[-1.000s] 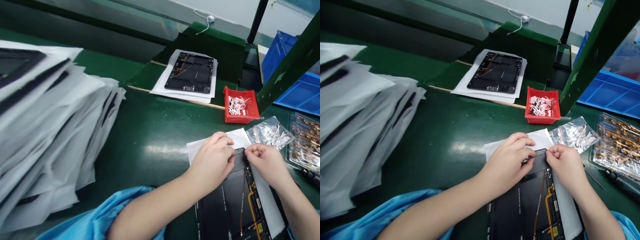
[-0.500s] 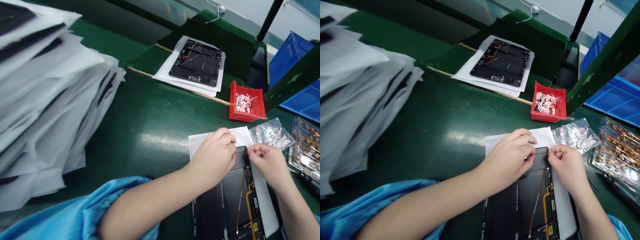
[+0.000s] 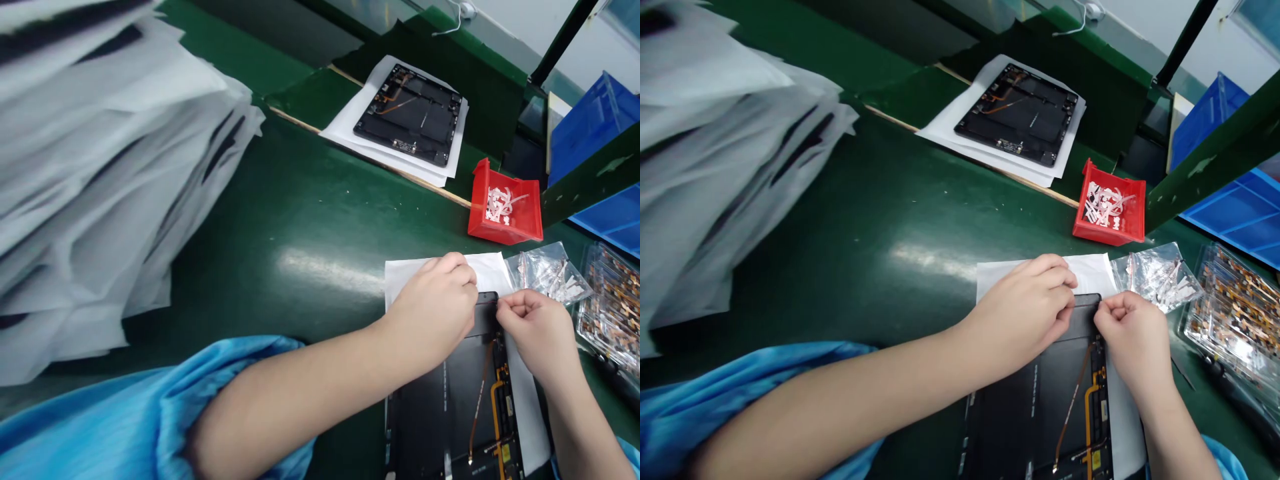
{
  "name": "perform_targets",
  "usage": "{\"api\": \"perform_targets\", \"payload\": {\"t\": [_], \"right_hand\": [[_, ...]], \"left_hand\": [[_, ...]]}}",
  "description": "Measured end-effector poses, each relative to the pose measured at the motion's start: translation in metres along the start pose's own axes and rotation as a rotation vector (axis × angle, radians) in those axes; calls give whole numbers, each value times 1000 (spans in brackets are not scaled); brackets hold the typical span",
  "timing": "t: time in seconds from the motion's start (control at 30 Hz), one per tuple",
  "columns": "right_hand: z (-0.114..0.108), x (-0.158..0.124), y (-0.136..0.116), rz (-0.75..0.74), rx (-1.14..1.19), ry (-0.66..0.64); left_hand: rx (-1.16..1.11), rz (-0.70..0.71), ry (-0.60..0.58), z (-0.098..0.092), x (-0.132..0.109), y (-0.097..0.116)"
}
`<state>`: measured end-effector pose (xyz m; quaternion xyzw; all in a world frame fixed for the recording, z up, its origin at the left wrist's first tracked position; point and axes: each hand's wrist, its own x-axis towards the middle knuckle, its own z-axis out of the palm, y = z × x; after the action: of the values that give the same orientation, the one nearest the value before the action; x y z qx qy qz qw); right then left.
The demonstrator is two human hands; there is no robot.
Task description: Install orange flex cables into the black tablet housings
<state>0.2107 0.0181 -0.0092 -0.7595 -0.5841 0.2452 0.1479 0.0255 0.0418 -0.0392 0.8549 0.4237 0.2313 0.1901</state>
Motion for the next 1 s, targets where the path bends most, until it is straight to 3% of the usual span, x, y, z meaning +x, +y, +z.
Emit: {"api": "perform_targets", "payload": {"t": [0.73,1.0], "right_hand": [[13,-13,-17,-146,-766,138],[10,-17,-6,-264,-768,174]], "left_hand": [[88,13,-92,-5,1,2],[78,11,-109,-6,2,3]]}}
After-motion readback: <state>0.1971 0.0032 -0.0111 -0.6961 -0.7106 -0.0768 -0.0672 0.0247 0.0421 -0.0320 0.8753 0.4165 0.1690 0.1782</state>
